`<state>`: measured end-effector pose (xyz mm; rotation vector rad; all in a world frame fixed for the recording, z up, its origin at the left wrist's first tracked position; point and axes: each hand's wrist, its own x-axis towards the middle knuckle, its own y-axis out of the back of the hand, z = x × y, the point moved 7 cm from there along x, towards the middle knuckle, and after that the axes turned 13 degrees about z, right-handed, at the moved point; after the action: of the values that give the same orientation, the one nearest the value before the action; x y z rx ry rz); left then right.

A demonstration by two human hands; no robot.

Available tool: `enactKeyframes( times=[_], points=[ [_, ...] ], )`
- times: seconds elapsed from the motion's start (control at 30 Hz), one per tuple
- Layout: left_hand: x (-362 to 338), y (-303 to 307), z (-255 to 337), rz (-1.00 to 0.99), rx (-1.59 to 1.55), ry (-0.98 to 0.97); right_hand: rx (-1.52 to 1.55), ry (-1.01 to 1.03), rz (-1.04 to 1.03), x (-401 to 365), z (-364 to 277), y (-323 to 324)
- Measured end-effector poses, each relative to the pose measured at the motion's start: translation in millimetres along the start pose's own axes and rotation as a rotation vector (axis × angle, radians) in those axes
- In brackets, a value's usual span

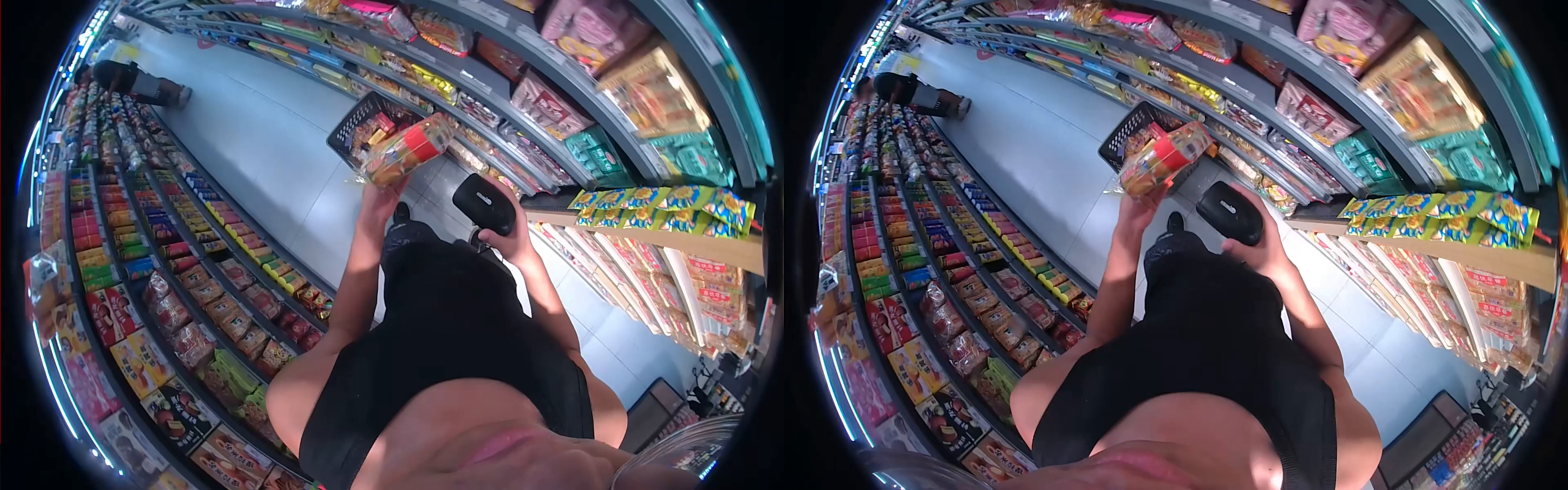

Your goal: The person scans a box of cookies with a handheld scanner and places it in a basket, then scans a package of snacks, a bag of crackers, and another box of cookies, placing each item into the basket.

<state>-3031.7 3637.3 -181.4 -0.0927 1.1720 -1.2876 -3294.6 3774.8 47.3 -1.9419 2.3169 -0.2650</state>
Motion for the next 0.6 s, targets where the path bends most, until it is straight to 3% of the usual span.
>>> enactKeyframes(
  times=[0.03, 0.13, 0.27, 0.37, 0.53, 0.6],
  points=[
    [7.1, 9.8, 14.2, 0.019, 0.021, -0.021, -0.15, 0.02, -0.017, 10.3, 0.2, -12.0],
    [7.5, 17.6, 65.0, 0.174, 0.115, -0.126, -0.205, 0.043, -0.002, 31.5, 10.6, -46.8],
    [46.0, 52.5, 107.0, 0.182, 0.149, -0.204, -0.212, 0.004, 0.007, 51.6, 15.4, -92.9],
    [51.4, 38.5, 131.4, 0.304, 0.208, -0.226, -0.232, -0.004, 0.033, 53.1, 10.0, -115.2],
    [67.0, -6.3, 140.6, 0.209, 0.206, -0.255, -0.222, 0.022, 0.148, 52.2, 20.0, -117.1],
    [65.1, -22.8, 140.2, 0.259, 0.256, -0.248, -0.173, 0.027, 0.195, 50.6, 16.0, -115.5]
  ],
)
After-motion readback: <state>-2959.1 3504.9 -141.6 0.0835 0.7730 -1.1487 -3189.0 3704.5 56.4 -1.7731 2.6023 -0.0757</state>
